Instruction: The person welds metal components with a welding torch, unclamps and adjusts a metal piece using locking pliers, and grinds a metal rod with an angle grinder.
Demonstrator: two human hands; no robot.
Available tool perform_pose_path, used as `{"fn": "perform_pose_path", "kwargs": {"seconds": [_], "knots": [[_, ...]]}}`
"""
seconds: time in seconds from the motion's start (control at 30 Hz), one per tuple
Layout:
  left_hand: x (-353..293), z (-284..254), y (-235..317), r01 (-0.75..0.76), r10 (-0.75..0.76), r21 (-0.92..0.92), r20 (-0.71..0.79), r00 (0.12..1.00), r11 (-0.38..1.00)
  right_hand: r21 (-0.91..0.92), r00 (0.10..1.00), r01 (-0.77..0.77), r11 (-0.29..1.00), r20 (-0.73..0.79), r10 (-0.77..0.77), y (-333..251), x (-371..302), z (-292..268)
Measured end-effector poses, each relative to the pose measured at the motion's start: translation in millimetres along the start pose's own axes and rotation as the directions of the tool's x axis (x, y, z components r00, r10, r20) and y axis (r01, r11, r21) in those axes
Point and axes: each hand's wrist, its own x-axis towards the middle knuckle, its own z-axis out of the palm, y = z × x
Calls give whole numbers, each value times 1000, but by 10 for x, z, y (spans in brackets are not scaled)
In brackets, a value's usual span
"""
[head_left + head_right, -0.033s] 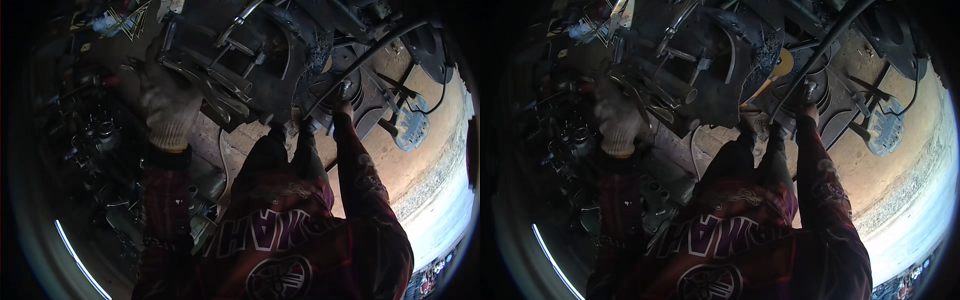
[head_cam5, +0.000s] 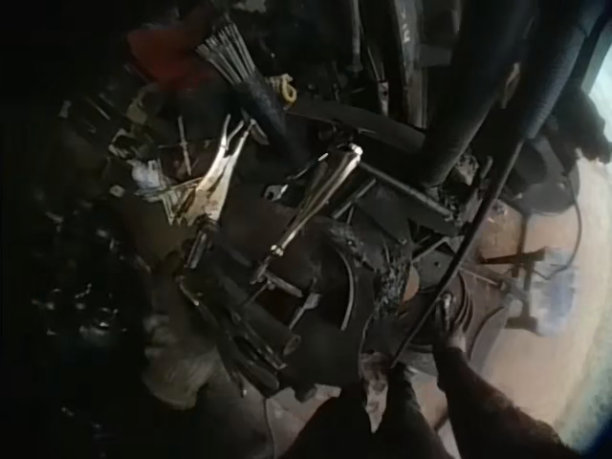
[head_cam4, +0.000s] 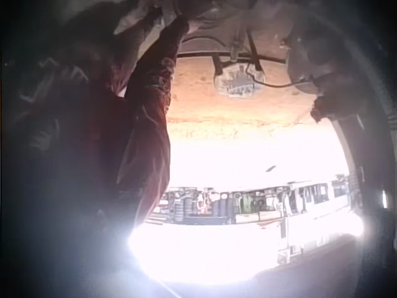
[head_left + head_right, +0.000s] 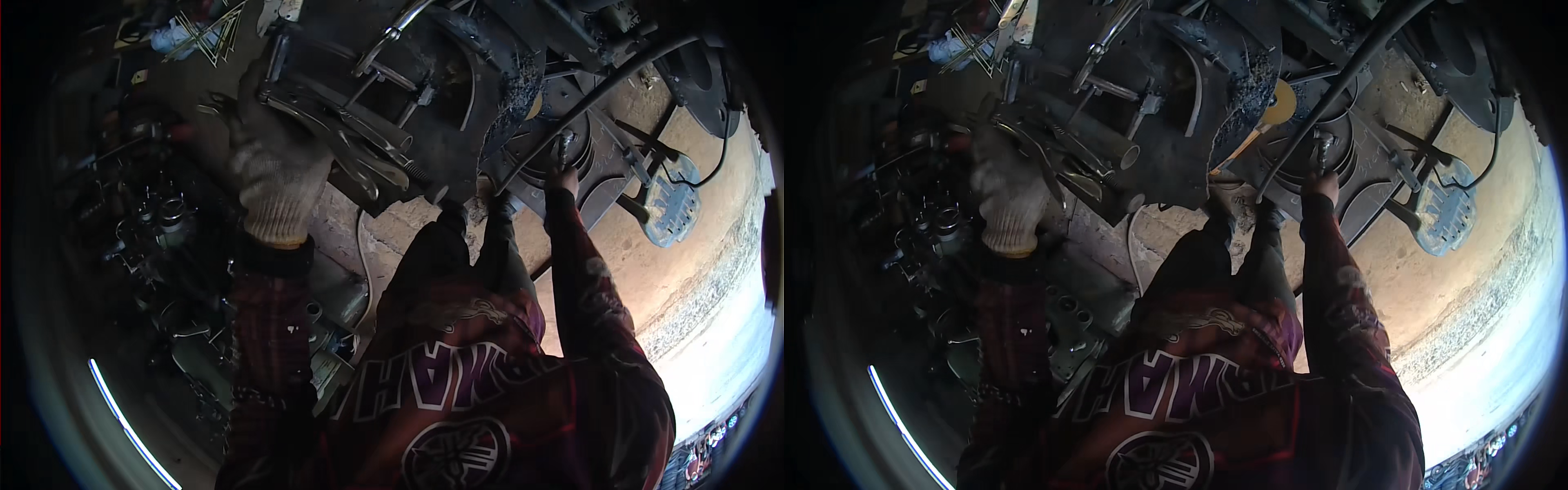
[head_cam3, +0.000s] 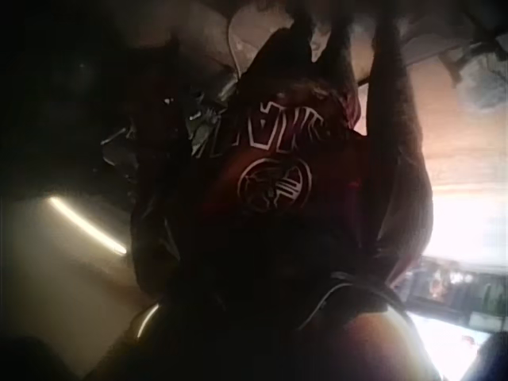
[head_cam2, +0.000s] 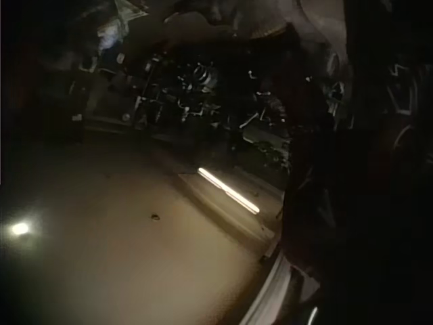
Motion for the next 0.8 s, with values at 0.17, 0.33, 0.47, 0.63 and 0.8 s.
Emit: {"fn": "perform_pose_path", "kwargs": {"seconds": [0.17,0.33,0.47,0.63,0.8], "knots": [[13,-116,129,37,-94,-461,-100,991,886,185,911,337,923,-311,-270,188,-879,-445],[33,-169,167,53,-101,-319,-135,986,946,564,815,578,590,-356,-458,-293,-1885,-1159],[24,-188,183,-15,-52,-411,-152,987,911,432,488,823,368,-208,-847,-1211,-1977,-1555],[52,-198,183,20,-70,-332,-140,988,943,282,224,944,170,-170,-960,-1846,-1839,-1705],[34,-234,200,50,-117,-416,-137,984,908,233,208,957,173,-136,-969,-2120,-1758,-1645]]}}
